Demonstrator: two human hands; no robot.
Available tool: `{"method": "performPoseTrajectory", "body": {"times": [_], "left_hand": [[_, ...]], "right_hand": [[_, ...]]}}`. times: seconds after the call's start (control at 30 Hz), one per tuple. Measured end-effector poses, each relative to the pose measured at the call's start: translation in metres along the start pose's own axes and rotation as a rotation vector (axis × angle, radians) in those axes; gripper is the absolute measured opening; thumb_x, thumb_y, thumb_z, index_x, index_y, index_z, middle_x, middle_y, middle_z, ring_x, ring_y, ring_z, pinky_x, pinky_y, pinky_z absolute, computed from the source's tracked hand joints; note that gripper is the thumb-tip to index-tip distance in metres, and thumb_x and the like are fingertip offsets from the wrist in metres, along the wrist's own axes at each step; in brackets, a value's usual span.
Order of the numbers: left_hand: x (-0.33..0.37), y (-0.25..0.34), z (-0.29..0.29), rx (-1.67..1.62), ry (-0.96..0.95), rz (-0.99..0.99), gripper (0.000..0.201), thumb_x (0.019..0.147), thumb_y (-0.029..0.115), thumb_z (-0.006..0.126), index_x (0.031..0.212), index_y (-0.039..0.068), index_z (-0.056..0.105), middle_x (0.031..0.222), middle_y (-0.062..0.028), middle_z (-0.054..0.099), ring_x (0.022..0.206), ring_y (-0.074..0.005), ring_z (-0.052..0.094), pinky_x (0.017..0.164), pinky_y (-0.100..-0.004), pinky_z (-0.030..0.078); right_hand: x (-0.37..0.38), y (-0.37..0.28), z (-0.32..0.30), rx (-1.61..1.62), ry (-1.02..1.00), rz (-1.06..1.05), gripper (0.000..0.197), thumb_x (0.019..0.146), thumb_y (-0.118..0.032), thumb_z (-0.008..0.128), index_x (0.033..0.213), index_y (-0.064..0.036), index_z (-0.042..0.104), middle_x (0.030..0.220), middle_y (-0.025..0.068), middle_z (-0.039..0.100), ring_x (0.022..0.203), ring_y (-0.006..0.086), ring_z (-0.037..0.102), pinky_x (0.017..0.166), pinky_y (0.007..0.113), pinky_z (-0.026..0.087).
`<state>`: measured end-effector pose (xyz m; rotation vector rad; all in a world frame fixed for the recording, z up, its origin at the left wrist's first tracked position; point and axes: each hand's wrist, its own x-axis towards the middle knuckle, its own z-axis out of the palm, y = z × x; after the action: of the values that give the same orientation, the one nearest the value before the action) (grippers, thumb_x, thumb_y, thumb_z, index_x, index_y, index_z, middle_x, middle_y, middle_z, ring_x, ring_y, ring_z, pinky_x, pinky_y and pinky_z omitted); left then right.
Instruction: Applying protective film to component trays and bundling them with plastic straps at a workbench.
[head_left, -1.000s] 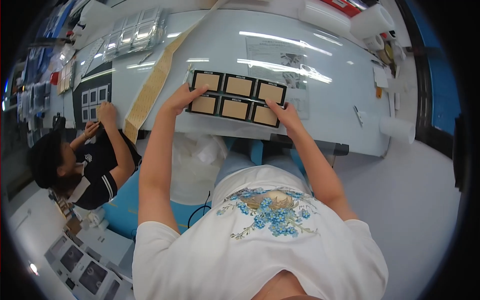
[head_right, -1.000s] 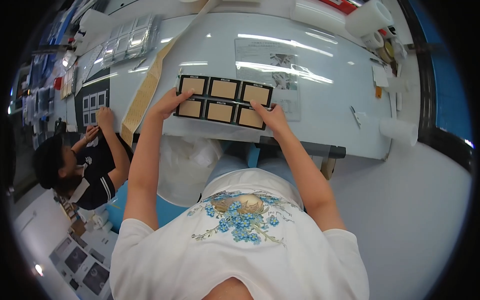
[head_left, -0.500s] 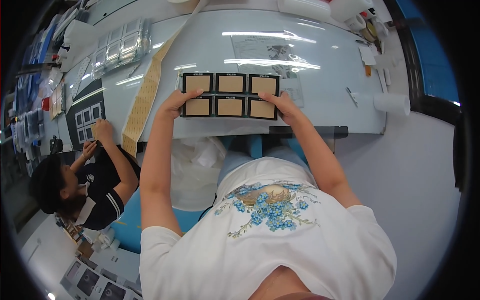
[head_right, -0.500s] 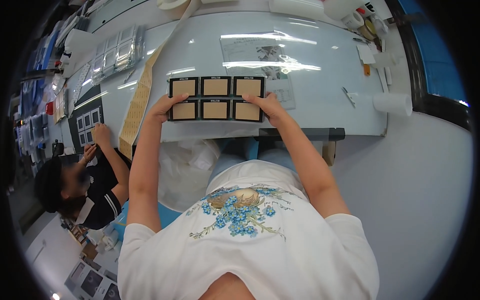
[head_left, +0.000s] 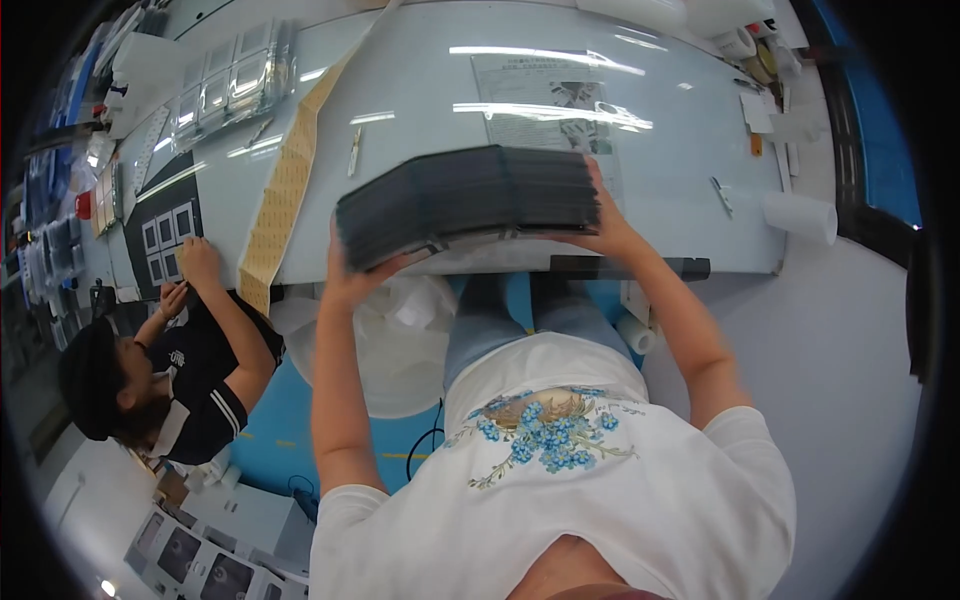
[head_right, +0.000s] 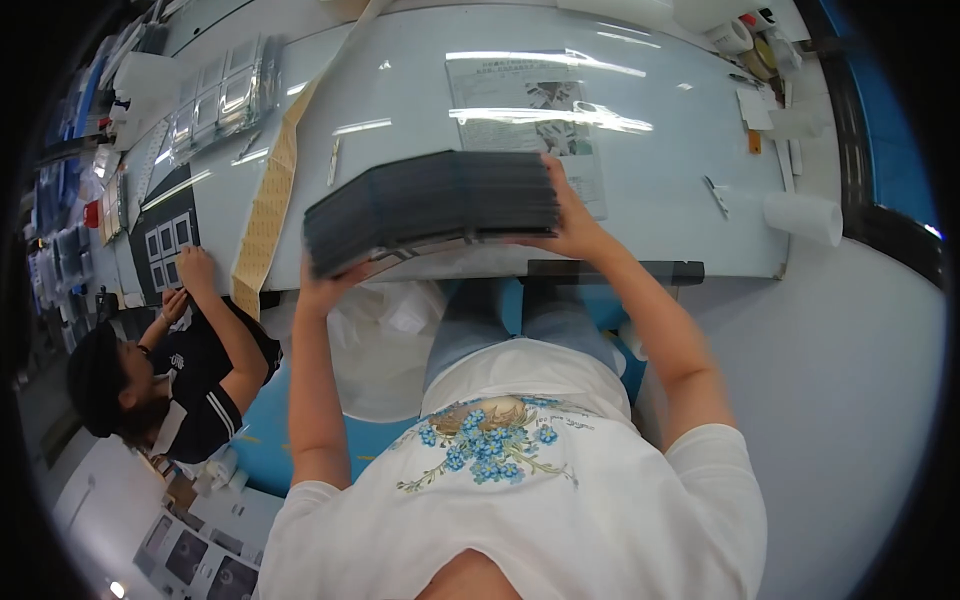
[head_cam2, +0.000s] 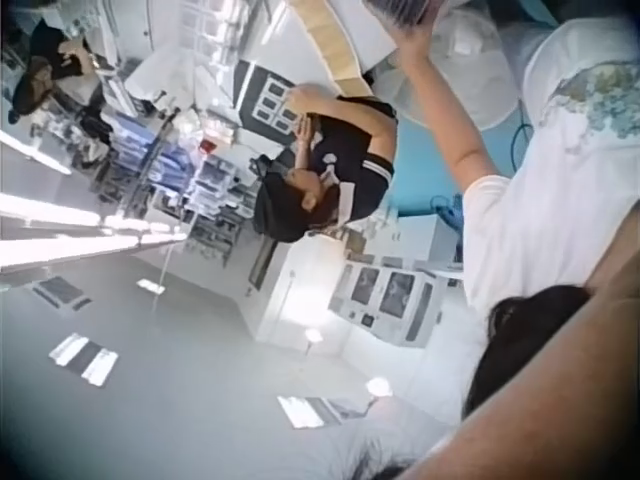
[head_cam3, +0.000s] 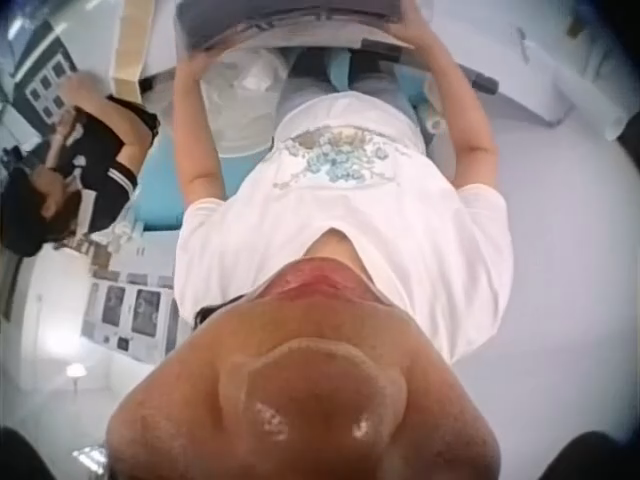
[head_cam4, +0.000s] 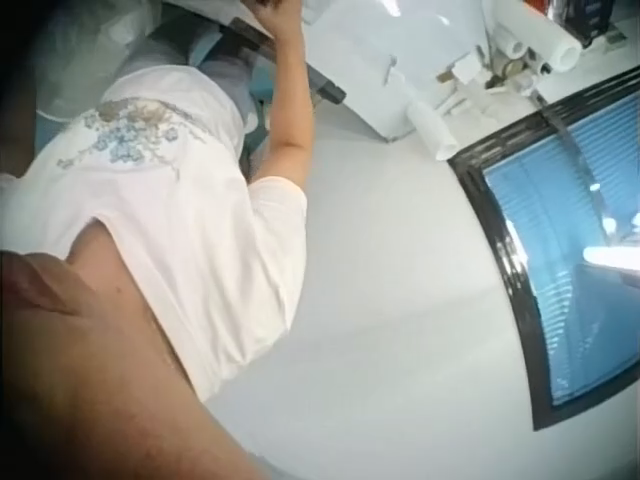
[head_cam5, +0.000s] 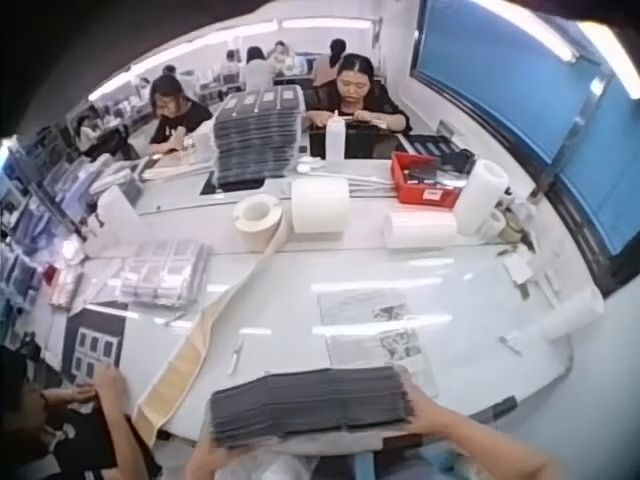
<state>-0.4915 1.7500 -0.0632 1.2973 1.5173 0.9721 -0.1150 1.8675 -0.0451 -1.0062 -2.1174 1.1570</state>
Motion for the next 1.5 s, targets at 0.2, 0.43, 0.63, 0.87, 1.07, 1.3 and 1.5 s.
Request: {"method": "performPoseTrajectory", "body": {"times": [0.2,0.43,0.63,0.87,1.07,1.3,1.5], "left_hand": [[-0.003,-0.009,0.023,0.022,0.048,0.198,0.109,0.056,-0.002,0.086,0.145,0.008,0.025,0.139,-0.0127,0.040,0.131,-0.0262,0.040,0.114,-0.0358,0.029],[0.014,-0.013,0.016,0.189,-0.060,0.221,0.083,0.067,0.007,0.082,0.138,0.003,0.039,0.140,-0.0128,0.041,0.127,-0.0274,0.045,0.112,-0.0348,0.031],[0.020,0.002,-0.002,0.393,-0.207,0.166,0.057,0.064,0.009,0.085,0.115,0.003,0.061,0.110,-0.0086,0.065,0.104,-0.0282,0.060,0.096,-0.0366,0.045],[0.052,0.088,0.054,-0.149,-0.238,-0.315,0.059,0.063,0.018,0.088,0.113,0.001,0.062,0.101,-0.0070,0.067,0.090,-0.0175,0.063,0.071,-0.0295,0.053],[0.129,0.109,0.169,-0.465,-0.550,-0.509,0.063,0.074,0.027,0.081,0.125,0.001,0.057,0.115,-0.0088,0.065,0.107,-0.0204,0.061,0.092,-0.0336,0.048],[0.173,0.102,0.253,-0.464,-0.683,-0.783,0.051,0.075,0.031,0.082,0.115,0.005,0.064,0.107,-0.0068,0.069,0.095,-0.0187,0.066,0.083,-0.0358,0.055],[0.173,0.106,0.261,-0.382,-0.676,-0.808,0.056,0.073,0.033,0.083,0.119,0.006,0.062,0.112,-0.0073,0.067,0.101,-0.0212,0.064,0.090,-0.0419,0.052]], "right_hand": [[0.006,0.033,0.006,0.046,-0.097,-0.027,0.085,0.072,-0.012,0.081,0.140,-0.0119,0.031,0.141,0.0116,0.043,0.126,0.0284,0.049,0.108,0.038,0.039],[0.006,0.041,0.004,-0.037,-0.131,0.002,0.072,0.074,-0.010,0.079,0.136,-0.0139,0.042,0.141,0.0083,0.043,0.131,0.0260,0.042,0.112,0.037,0.034],[0.009,0.043,-0.005,0.158,-0.116,0.046,0.088,0.069,-0.023,0.085,0.140,-0.0123,0.035,0.138,0.0119,0.046,0.127,0.0297,0.048,0.107,0.039,0.038],[-0.020,-0.025,-0.116,0.263,-0.124,0.499,0.109,0.061,-0.025,0.091,0.147,-0.0018,0.029,0.136,0.0156,0.050,0.128,0.0271,0.046,0.110,0.037,0.035],[-0.060,0.037,-0.212,0.384,-0.152,0.732,0.083,0.070,-0.040,0.082,0.134,0.0006,0.048,0.121,0.0133,0.060,0.111,0.0212,0.060,0.096,0.033,0.049],[-0.095,0.110,-0.252,0.590,-0.163,0.943,0.083,0.065,-0.049,0.085,0.128,-0.0028,0.057,0.120,0.0112,0.065,0.108,0.0212,0.064,0.095,0.033,0.051],[-0.101,0.119,-0.260,0.633,-0.210,0.942,0.081,0.066,-0.046,0.085,0.129,-0.0039,0.056,0.121,0.0114,0.064,0.109,0.0214,0.063,0.096,0.034,0.051]]}}
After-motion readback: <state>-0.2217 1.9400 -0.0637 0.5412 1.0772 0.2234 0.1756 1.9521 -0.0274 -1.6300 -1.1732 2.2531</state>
